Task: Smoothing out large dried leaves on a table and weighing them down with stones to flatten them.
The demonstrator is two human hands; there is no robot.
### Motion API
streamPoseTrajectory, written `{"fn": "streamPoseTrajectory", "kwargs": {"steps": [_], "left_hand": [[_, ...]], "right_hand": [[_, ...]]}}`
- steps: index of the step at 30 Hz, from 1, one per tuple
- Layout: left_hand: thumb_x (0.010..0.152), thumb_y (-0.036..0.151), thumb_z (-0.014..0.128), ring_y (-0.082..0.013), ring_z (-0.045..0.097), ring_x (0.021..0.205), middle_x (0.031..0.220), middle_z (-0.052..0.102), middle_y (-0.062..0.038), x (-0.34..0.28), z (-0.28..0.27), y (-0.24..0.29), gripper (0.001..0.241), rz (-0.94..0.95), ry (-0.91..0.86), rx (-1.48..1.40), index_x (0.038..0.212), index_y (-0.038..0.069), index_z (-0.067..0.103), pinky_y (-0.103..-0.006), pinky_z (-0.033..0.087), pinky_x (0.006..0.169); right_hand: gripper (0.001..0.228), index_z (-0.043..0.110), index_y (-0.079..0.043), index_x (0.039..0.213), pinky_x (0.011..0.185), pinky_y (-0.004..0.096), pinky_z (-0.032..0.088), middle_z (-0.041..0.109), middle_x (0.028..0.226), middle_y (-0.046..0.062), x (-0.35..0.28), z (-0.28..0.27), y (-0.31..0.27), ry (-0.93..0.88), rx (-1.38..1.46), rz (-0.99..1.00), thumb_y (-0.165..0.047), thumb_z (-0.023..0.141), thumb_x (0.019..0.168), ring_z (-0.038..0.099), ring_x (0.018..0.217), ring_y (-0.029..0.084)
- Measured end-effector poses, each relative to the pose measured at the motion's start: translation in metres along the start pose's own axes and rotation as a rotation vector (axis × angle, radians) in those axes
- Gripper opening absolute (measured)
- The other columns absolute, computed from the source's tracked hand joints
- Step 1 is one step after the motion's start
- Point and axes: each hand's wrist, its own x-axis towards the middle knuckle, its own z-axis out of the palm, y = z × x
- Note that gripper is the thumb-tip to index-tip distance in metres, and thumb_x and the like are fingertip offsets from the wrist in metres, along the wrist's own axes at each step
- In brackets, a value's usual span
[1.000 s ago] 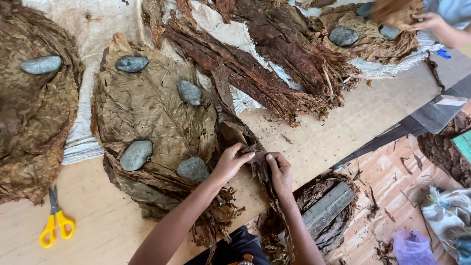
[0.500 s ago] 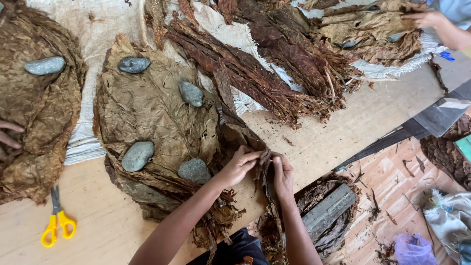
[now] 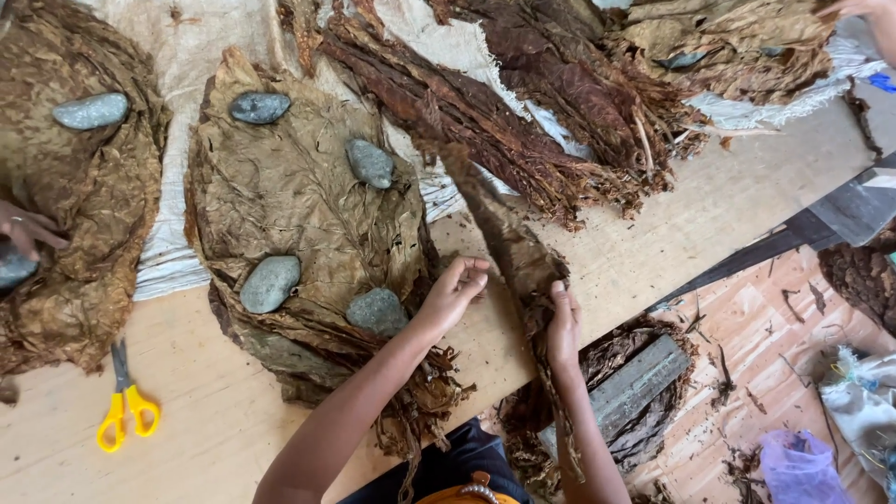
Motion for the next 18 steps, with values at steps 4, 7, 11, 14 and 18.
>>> {"fn": "streamPoseTrajectory", "kwargs": {"steps": [4,7,11,14,18], "left_hand": [[0.112,0.047,0.047,-0.0448,0.050,0.132,0.143,0.039,-0.036,-0.013,0.011,0.043,0.068,-0.070,-0.106,-0.156,0.155,-0.003,0.031,-0.0558,0.046,0.112],[0.111,0.056,0.034,-0.0510,0.031,0.147,0.153,0.026,-0.037,-0.029,0.023,0.088,0.079,-0.071,-0.095,-0.256,0.160,-0.003,0.018,-0.0618,0.029,0.123],[0.105,0.063,0.041,-0.0552,0.002,0.152,0.163,-0.010,-0.036,-0.050,0.028,0.134,0.099,-0.080,-0.011,-0.386,0.161,-0.003,-0.007,-0.0664,0.011,0.126],[0.105,0.054,0.049,-0.0543,-0.010,0.152,0.164,-0.014,-0.033,-0.040,0.021,0.116,0.096,-0.053,0.071,-0.402,0.161,-0.002,-0.005,-0.0675,0.003,0.126],[0.109,0.039,0.052,-0.0511,-0.012,0.153,0.166,-0.004,-0.032,-0.039,0.020,0.111,0.082,-0.004,0.162,-0.393,0.161,-0.004,0.004,-0.0654,0.002,0.126]], "right_hand": [[0.046,0.066,-0.005,0.136,0.114,0.048,0.043,0.063,0.136,0.022,0.061,-0.031,0.108,-0.094,0.108,-0.229,-0.038,0.062,0.104,0.058,0.128,0.030],[0.048,0.058,-0.004,0.146,0.113,0.050,0.040,0.062,0.141,0.019,0.063,-0.033,0.105,-0.483,0.120,-0.577,-0.024,0.047,0.103,0.050,0.135,0.028],[0.041,0.070,-0.007,0.132,0.117,0.056,0.029,0.058,0.145,0.020,0.051,-0.026,0.092,-0.723,-0.116,-0.927,-0.027,0.054,0.100,0.039,0.144,0.042],[0.049,0.074,-0.012,0.129,0.118,0.054,0.025,0.057,0.147,0.016,0.048,-0.024,0.087,-0.789,-0.179,-0.975,-0.045,0.057,0.097,0.036,0.145,0.040],[0.071,0.078,-0.014,0.121,0.118,0.053,0.026,0.062,0.142,0.014,0.048,-0.025,0.087,-0.807,-0.184,-0.957,-0.072,0.050,0.090,0.040,0.142,0.039]]}}
